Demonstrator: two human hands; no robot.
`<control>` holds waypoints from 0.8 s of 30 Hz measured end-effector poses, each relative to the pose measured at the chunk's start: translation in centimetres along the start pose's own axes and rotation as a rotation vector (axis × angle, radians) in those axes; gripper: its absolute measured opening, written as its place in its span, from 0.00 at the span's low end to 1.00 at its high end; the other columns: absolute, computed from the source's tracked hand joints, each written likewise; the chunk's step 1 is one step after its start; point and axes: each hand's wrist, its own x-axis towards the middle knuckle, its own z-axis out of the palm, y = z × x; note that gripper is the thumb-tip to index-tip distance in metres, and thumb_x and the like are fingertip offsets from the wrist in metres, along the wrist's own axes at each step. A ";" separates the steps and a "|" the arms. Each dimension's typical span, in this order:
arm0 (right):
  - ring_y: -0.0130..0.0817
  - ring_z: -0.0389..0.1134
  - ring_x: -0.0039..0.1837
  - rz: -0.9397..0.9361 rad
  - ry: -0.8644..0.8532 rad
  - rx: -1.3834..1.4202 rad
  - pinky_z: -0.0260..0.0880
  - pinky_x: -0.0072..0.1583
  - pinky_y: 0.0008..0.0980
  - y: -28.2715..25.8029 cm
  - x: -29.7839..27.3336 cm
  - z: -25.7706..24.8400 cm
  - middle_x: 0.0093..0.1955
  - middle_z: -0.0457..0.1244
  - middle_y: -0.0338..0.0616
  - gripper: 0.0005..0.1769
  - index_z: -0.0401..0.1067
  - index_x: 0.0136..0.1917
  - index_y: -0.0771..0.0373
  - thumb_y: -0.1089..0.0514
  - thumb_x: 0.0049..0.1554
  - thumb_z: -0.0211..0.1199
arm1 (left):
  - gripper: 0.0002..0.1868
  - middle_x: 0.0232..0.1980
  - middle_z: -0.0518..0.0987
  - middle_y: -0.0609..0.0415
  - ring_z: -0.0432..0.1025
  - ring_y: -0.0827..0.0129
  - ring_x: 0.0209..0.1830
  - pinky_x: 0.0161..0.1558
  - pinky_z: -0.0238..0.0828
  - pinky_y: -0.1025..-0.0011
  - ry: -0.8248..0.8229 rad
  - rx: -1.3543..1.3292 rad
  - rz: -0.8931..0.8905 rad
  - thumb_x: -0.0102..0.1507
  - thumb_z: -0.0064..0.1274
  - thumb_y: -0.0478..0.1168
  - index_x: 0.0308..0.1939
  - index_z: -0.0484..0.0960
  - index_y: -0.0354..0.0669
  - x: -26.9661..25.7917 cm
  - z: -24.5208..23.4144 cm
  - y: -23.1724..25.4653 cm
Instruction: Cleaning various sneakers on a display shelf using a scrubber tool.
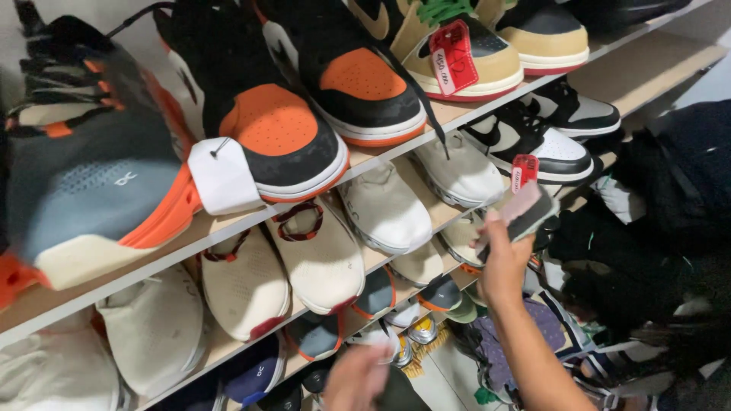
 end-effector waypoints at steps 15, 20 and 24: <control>0.31 0.68 0.35 0.377 -0.280 -0.012 0.68 0.32 0.32 -1.6 -3.5 5.7 0.38 0.65 0.41 0.14 0.67 0.45 0.64 0.67 0.47 0.69 | 0.39 0.64 0.74 0.49 0.70 0.65 0.63 0.62 0.65 0.66 0.127 -0.066 -0.093 0.66 0.45 0.44 0.78 0.49 0.43 16.9 4.0 -0.9; 0.35 0.73 0.43 0.321 -0.180 0.221 0.76 0.43 0.33 -3.0 -6.8 3.7 0.45 0.68 0.44 0.20 0.69 0.52 0.66 0.73 0.45 0.65 | 0.40 0.57 0.74 0.46 0.70 0.65 0.57 0.58 0.66 0.66 0.069 -0.115 -0.065 0.66 0.49 0.43 0.79 0.51 0.41 15.6 4.2 -0.6; 0.35 0.71 0.47 0.310 -0.073 0.215 0.72 0.50 0.33 -5.0 -11.9 -0.4 0.50 0.68 0.46 0.17 0.70 0.55 0.74 0.73 0.50 0.63 | 0.43 0.61 0.73 0.48 0.70 0.64 0.59 0.57 0.69 0.67 0.003 -0.148 -0.166 0.62 0.55 0.43 0.77 0.51 0.46 11.5 6.3 2.7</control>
